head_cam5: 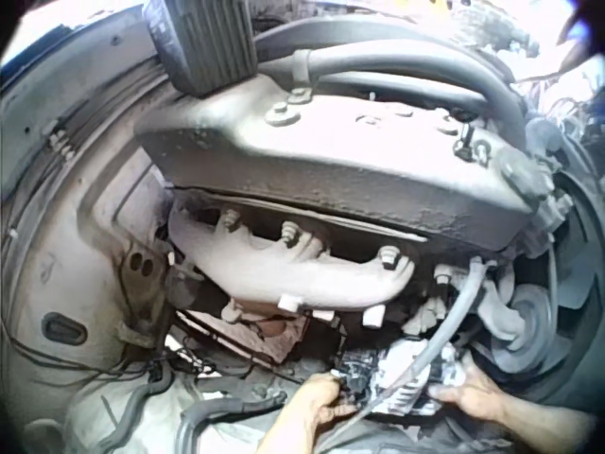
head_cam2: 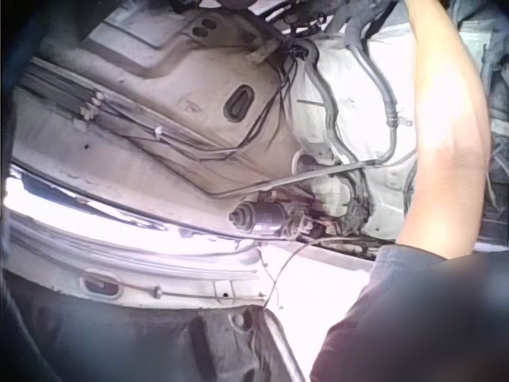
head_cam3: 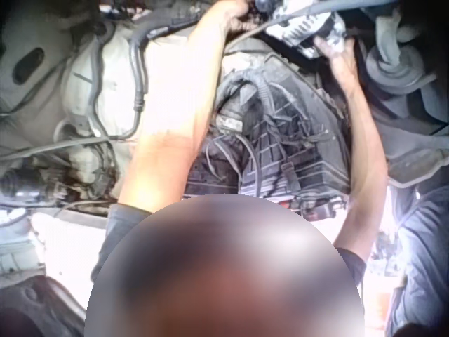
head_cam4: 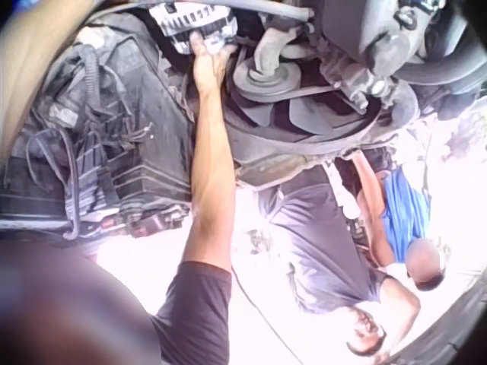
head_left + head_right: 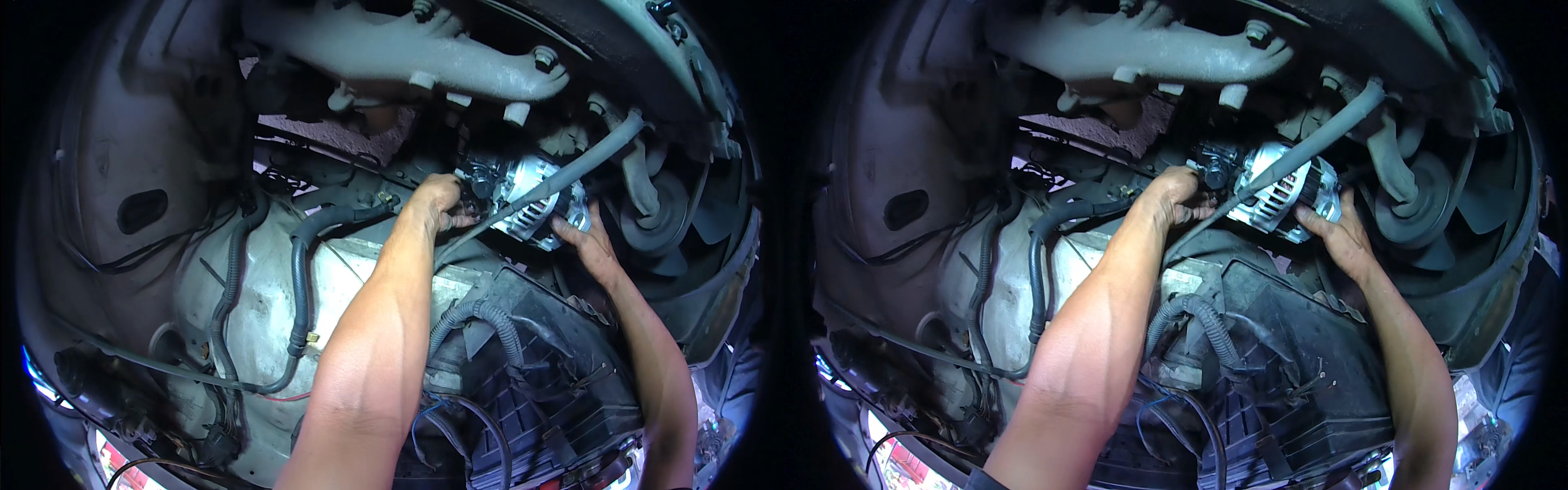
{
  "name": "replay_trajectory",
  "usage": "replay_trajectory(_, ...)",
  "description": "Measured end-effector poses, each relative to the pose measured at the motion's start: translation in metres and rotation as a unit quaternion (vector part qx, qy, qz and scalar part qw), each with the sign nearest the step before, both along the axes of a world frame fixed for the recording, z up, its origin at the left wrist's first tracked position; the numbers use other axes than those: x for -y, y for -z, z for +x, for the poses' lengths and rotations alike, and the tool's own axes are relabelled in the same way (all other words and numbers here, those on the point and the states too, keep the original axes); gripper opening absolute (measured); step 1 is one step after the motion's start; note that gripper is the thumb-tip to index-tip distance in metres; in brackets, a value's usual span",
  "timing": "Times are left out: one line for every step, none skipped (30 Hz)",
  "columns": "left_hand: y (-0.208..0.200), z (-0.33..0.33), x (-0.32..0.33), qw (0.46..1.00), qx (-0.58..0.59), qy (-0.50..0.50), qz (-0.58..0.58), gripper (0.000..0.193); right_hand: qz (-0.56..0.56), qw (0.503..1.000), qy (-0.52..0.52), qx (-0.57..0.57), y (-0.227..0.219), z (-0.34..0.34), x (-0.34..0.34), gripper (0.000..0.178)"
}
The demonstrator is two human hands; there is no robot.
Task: The person works under the hood of a white car, using a wrench to tighten bolts on the alternator. They adjust the alternator's position and continue securing it with the wrench.
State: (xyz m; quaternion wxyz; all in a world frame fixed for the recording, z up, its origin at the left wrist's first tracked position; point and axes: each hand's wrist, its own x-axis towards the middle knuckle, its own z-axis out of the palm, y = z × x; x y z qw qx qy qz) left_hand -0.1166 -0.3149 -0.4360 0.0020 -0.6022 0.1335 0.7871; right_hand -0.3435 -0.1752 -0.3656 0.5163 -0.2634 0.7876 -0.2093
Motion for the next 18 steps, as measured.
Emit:
replay_trajectory(0.002, 0.0, 0.0, 1.0, 0.005, -0.016, 0.005, 0.022, -0.001, 1.0, -0.007, -0.009, 0.0, 0.0, 0.0, 0.097)
replay_trajectory(0.003, 0.0, -0.001, 0.999, 0.007, -0.032, 0.002, 0.024, 0.001, 0.999, -0.014, -0.03, 0.0, 0.0, 0.0, 0.097)
replay_trajectory(0.005, 0.001, 0.0, 0.999, 0.015, -0.035, -0.001, 0.023, -0.01, 1.0, -0.012, 0.007, -0.001, 0.0, 0.0, 0.096)
replay_trajectory(0.006, 0.001, 0.001, 0.999, 0.018, -0.047, -0.001, 0.023, -0.016, 1.0, -0.013, 0.005, -0.002, 0.001, 0.0, 0.097)
replay_trajectory(0.007, 0.0, 0.001, 0.998, 0.02, -0.059, 0.002, 0.023, -0.004, 1.0, -0.008, 0.008, -0.003, 0.001, 0.001, 0.098)
replay_trajectory(0.007, 0.0, 0.001, 0.997, 0.027, -0.071, 0.007, 0.024, 0.005, 1.0, -0.009, -0.007, -0.003, 0.002, 0.002, 0.098)
replay_trajectory(0.007, 0.0, 0.002, 0.997, 0.028, -0.071, 0.006, 0.026, 0.004, 1.0, -0.007, 0.002, -0.004, 0.002, 0.002, 0.1)
replay_trajectory(0.007, 0.0, 0.001, 0.996, 0.021, -0.088, 0.006, 0.027, 0.004, 1.0, -0.005, 0.001, -0.005, 0.002, 0.002, 0.102)
replay_trajectory(0.006, 0.001, 0.002, 0.994, 0.024, -0.102, 0.005, 0.027, 0.01, 1.0, -0.005, -0.013, -0.004, 0.003, 0.002, 0.104)
replay_trajectory(0.005, 0.002, 0.002, 0.993, 0.026, -0.114, 0.003, 0.026, 0.013, 1.0, -0.007, -0.002, -0.005, 0.002, 0.001, 0.109)
replay_trajectory(0.005, 0.003, 0.004, 0.985, 0.006, -0.17, 0.012, 0.024, 0.015, 1.0, -0.003, 0.003, -0.004, 0.003, 0.0, 0.11)
replay_trajectory(0.005, 0.004, 0.005, 0.982, 0.008, -0.191, 0.013, 0.023, 0.017, 1.0, -0.003, -0.015, -0.004, 0.002, 0.0, 0.111)
replay_trajectory(0.005, 0.006, 0.007, 0.978, 0.007, -0.209, 0.013, 0.023, 0.014, 1.0, -0.002, -0.004, -0.002, 0.002, -0.001, 0.112)
replay_trajectory(0.005, 0.007, 0.009, 0.974, 0.004, -0.228, 0.012, 0.022, 0.011, 1.0, -0.002, -0.006, -0.001, 0.002, -0.001, 0.112)
replay_trajectory(0.006, 0.008, 0.01, 0.974, 0.001, -0.229, 0.0, 0.024, 0.013, 1.0, 0.001, -0.023, 0.0, 0.001, -0.002, 0.113)
replay_trajectory(0.007, 0.009, 0.011, 0.975, -0.001, -0.222, 0.0, 0.022, 0.011, 1.0, 0.001, -0.003, 0.001, 0.002, -0.002, 0.113)
replay_trajectory(0.009, 0.008, 0.012, 0.977, 0.001, -0.213, -0.002, 0.021, 0.014, 1.0, 0.005, 0.001, 0.002, 0.001, -0.002, 0.113)
replay_trajectory(0.01, 0.008, 0.012, 0.98, 0.0, -0.201, -0.001, 0.02, 0.02, 1.0, 0.012, -0.011, 0.002, 0.001, -0.003, 0.114)
